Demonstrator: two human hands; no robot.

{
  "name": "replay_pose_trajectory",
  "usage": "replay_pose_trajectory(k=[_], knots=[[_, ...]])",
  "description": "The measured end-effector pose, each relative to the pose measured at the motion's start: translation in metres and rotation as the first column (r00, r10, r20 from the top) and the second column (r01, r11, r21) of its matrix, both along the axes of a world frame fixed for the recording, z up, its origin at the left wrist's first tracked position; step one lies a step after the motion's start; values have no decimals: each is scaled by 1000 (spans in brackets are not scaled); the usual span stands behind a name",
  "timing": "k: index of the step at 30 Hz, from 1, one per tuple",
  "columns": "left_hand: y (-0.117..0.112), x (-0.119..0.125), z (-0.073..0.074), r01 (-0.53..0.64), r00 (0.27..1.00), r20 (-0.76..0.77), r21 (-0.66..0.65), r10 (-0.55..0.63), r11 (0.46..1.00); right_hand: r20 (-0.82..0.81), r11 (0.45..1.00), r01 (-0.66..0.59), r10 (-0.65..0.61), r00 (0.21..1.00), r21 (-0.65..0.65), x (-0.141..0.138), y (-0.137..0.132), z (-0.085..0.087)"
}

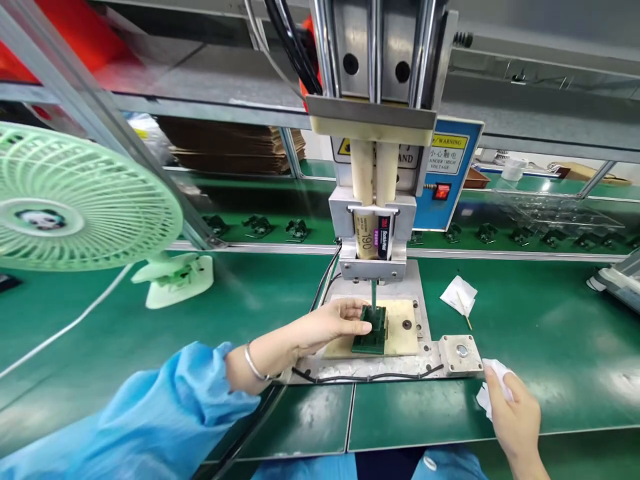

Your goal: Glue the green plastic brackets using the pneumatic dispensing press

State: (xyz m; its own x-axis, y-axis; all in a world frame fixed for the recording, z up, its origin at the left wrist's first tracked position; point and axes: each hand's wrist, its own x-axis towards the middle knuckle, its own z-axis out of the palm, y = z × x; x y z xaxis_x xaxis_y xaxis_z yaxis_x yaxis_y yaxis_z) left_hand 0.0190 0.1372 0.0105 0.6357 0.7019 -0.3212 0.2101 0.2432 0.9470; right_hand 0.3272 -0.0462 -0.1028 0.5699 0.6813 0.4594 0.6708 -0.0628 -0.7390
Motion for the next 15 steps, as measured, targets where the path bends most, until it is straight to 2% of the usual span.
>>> replay_pose_trajectory(k=[5,7,9,11,14,15], knots=[[3,6,-22,-16,998,-60,234,31,972,-78,999,16,-20,997,-50,3,0,-5],[-2,7,-26,-18,993,-104,306,52,952,-103,996,21,-30,994,-82,4,0,-7],[-6,4,-23,-33,986,-140,378,93,925,-145,992,42,-60,988,-119,5,-1,-9],[-11,-7,-16,-48,968,-186,525,169,850,-214,984,56,-91,973,-166,6,-1,-10],[-20,-41,-9,-82,896,-221,770,386,632,-341,975,72,-141,930,-209,2,1,-8],[-22,-55,-10,-128,857,-208,800,472,587,-374,975,78,-153,915,-209,0,4,-5]])
